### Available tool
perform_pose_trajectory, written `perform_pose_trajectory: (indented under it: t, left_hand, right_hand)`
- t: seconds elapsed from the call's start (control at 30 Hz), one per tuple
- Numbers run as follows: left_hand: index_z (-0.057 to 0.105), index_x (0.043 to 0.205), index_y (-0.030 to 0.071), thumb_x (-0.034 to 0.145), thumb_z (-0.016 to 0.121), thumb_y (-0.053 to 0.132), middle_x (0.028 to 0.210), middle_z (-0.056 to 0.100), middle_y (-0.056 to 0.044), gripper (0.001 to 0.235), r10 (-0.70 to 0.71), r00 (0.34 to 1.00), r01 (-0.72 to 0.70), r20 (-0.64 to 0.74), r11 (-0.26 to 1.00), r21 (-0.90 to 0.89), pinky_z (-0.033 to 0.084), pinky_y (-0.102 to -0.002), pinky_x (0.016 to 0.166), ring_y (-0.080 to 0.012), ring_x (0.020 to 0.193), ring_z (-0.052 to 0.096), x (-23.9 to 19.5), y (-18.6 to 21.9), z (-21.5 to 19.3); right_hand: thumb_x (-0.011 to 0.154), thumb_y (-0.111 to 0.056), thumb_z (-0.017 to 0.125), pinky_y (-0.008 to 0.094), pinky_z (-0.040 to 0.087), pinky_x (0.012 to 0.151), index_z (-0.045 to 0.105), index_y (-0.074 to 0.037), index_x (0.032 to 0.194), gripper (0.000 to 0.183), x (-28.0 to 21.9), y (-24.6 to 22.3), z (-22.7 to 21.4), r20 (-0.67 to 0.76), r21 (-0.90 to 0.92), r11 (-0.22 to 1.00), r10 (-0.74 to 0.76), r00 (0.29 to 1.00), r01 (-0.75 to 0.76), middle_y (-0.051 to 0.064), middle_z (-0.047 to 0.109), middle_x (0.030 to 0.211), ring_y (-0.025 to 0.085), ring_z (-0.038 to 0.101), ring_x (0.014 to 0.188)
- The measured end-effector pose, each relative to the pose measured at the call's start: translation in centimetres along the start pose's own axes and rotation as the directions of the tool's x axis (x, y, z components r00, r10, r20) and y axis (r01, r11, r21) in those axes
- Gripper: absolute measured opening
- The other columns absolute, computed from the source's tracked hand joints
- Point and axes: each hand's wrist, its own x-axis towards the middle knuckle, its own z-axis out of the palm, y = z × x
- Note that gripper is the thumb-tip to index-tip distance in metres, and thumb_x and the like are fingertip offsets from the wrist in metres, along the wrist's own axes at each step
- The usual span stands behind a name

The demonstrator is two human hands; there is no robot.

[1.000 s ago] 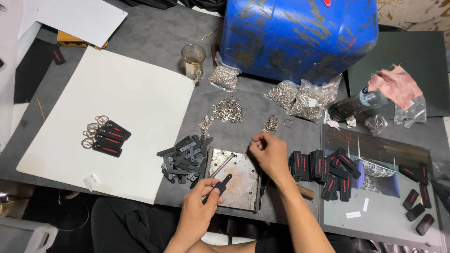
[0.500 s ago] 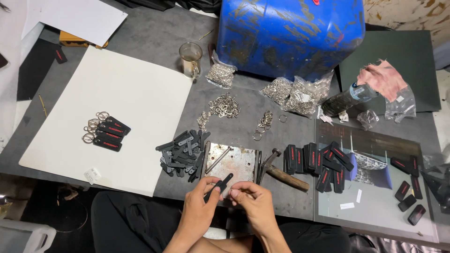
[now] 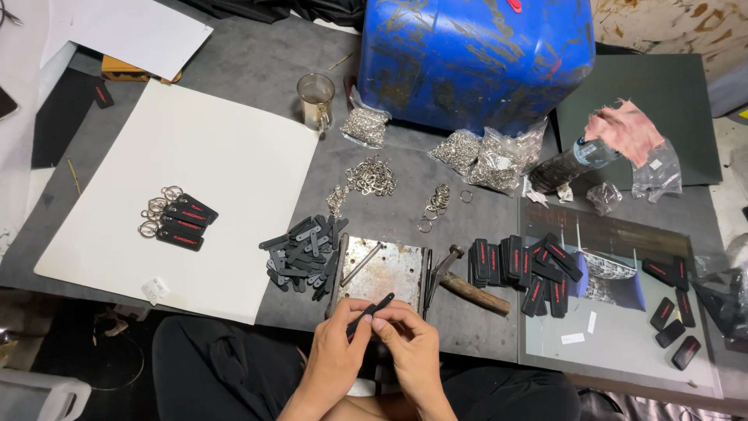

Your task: Assembling leather keychains by attaching metal rings and chains to leather strips using a hammer and jig

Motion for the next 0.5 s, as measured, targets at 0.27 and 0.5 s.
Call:
perform_pose_trajectory:
  t: [0.27, 0.5]
  left_hand:
    - [0.063, 0.116, 0.014, 0.098, 0.053, 0.031, 0.110, 0.078, -0.002, 0.026, 0.052, 0.997, -0.055, 0.057, 0.997, 0.057, 0.055, -0.036, 0.082, -0.0231, 0.093, 0.076, -0.1, -0.5, -0.4]
    - [0.059, 0.117, 0.016, 0.102, 0.046, 0.029, 0.093, 0.080, -0.010, 0.023, 0.213, 0.974, -0.224, 0.072, 0.949, 0.220, 0.051, -0.046, 0.068, -0.0395, 0.079, 0.073, -0.2, -1.2, -0.3]
  right_hand:
    - [0.083, -0.004, 0.083, 0.025, 0.051, 0.071, 0.079, 0.003, 0.090, 0.010, -0.2, -0.3, 0.3, -0.049, 0.075, 0.987, 0.144, 0.988, -0.140, 0.008, 0.072, 0.090, 0.014, 0.061, 0.079]
    - [0.086, 0.008, 0.077, 0.029, 0.056, 0.077, 0.058, -0.004, 0.096, 0.025, 0.1, 0.8, 0.0, 0.044, 0.360, 0.918, 0.161, 0.986, -0.166, 0.011, 0.068, 0.087, 0.016, 0.066, 0.081]
